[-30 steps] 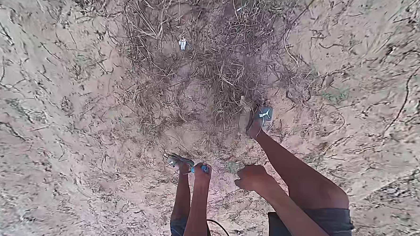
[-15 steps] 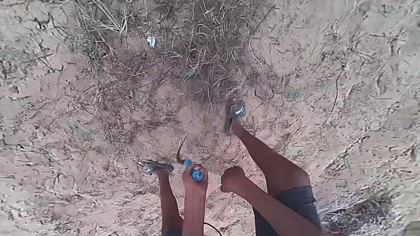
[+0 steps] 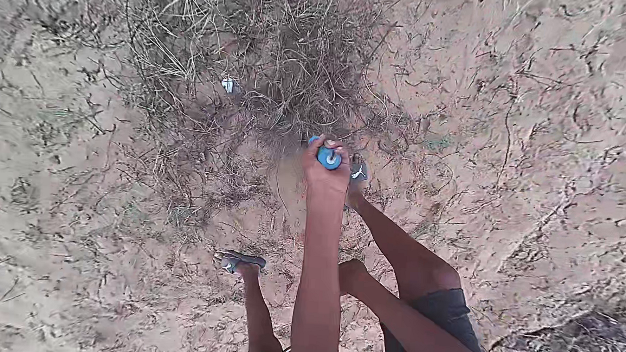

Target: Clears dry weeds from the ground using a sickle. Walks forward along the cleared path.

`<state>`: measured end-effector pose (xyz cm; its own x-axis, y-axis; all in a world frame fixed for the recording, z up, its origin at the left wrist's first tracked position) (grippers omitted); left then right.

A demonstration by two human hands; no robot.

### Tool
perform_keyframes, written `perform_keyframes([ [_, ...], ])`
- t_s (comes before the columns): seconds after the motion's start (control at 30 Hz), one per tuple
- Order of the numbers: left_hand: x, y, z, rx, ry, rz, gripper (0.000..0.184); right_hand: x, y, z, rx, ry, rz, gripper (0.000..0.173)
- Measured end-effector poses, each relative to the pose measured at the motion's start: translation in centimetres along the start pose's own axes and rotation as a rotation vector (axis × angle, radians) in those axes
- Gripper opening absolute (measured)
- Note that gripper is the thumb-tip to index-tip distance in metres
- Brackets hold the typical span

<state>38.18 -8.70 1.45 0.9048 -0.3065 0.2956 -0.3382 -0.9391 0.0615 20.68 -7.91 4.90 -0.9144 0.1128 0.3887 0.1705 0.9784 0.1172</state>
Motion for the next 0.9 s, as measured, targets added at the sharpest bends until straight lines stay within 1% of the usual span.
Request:
perform_keyframes([
  [0.03, 0.6, -0.2, -1.3, -0.018, 0.032, 0.034, 0.025, -0.1, 0.0, -0.2, -0.006, -0.015, 0.014, 0.041],
  [0.07, -0.2, -0.8, -3.0, -0.022, 0.011, 0.070, 0.026, 0.1, -0.2, 0.2, -0.017, -0.026, 0.022, 0.040],
  [0.1, -1.9, -1.6, -4.8, -0.016, -0.055, 0.102, 0.026, -0.4, -0.3, 0.2, -0.014, -0.021, 0.013, 0.040],
  [0.13, -4.6, -2.6, -6.3, -0.004, -0.150, 0.130, 0.027, -0.8, -0.4, 0.1, -0.004, -0.034, 0.031, 0.041],
  [0.17, -8.3, -4.0, -7.4, 0.018, -0.259, 0.146, 0.029, -0.8, -0.3, 0.2, 0.009, -0.054, 0.060, 0.041],
  [0.2, -12.7, -5.7, -7.9, 0.062, -0.380, 0.172, 0.029, -0.7, 0.1, 0.6, 0.005, -0.041, 0.009, 0.041],
  [0.27, -21.9, -9.5, -6.5, 0.213, -0.618, 0.296, 0.020, -0.7, 1.1, 1.4, -0.006, 0.043, -0.096, 0.043],
  [0.3, -25.9, -11.3, -4.5, 0.289, -0.724, 0.374, 0.011, -0.6, 1.5, 1.8, -0.013, 0.073, -0.116, 0.043],
  [0.33, -28.9, -12.9, -2.2, 0.349, -0.802, 0.420, 0.003, -0.1, 1.8, 2.2, -0.027, 0.101, -0.134, 0.043],
  [0.37, -30.1, -14.3, 0.4, 0.398, -0.831, 0.419, 0.018, 0.3, 2.1, 2.6, -0.039, 0.121, -0.150, 0.042],
  [0.4, -29.2, -15.1, 3.8, 0.433, -0.813, 0.393, 0.029, 0.3, 2.1, 3.1, -0.043, 0.133, -0.165, 0.042],
  [0.43, -27.1, -14.9, 7.0, 0.448, -0.751, 0.357, 0.033, 0.4, 1.9, 3.6, -0.043, 0.146, -0.173, 0.041],
  [0.47, -24.2, -14.0, 9.2, 0.438, -0.677, 0.313, 0.033, 1.1, 1.8, 3.9, -0.032, 0.164, -0.180, 0.041],
  [0.5, -20.2, -12.6, 11.1, 0.412, -0.607, 0.298, 0.029, 1.3, 1.9, 4.2, -0.015, 0.172, -0.191, 0.041],
  [0.53, -15.7, -10.7, 12.2, 0.386, -0.547, 0.264, 0.030, 1.1, 1.9, 4.4, 0.004, 0.160, -0.201, 0.041],
  [0.57, -11.7, -8.5, 11.9, 0.351, -0.508, 0.251, 0.028, 0.8, 2.2, 4.3, 0.025, 0.148, -0.201, 0.042],
  [0.6, -9.2, -6.5, 10.2, 0.295, -0.444, 0.247, 0.027, 0.6, 2.5, 3.9, 0.054, 0.138, -0.193, 0.045],
  [0.63, -8.4, -4.7, 7.6, 0.229, -0.369, 0.277, 0.022, 0.8, 2.6, 3.9, 0.067, 0.133, -0.200, 0.046],
  [0.67, -9.0, -3.6, 4.7, 0.166, -0.293, 0.330, 0.016, 1.1, 2.6, 4.4, 0.055, 0.124, -0.204, 0.047],
  [0.7, -10.3, -3.3, 2.0, 0.098, -0.209, 0.400, 0.015, 1.2, 1.9, 5.9, 0.024, 0.081, -0.221, 0.048],
  [0.73, -12.2, -3.7, 0.0, 0.074, -0.199, 0.414, 0.011, 1.5, 1.3, 7.8, 0.011, 0.040, -0.241, 0.048],
  [0.77, -14.6, -4.7, -1.7, 0.069, -0.233, 0.422, 0.008, 1.6, 1.3, 8.4, 0.031, 0.041, -0.229, 0.048],
  [0.8, -17.2, -6.3, -2.8, 0.105, -0.313, 0.424, 0.009, 1.7, 1.4, 8.4, 0.049, 0.050, -0.223, 0.047],
  [0.83, -19.9, -8.6, -3.0, 0.188, -0.425, 0.424, 0.009, 1.4, 1.9, 8.0, 0.049, 0.072, -0.235, 0.046],
  [0.9, -24.5, -15.4, -0.9, 0.406, -0.664, 0.388, 0.009, 0.2, 3.8, 6.4, 0.026, 0.125, -0.254, 0.044],
])
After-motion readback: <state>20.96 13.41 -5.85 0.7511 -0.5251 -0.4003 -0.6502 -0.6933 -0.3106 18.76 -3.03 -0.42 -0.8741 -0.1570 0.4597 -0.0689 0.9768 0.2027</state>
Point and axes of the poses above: each hand's wrist, its own z-axis towards the middle knuckle, its own x-axis out of the palm, y = z × x, the point moved 2 cm from there along z, towards the middle knuckle, and after that the axes turned 2 degrees about -y, right-handed, at the moved point
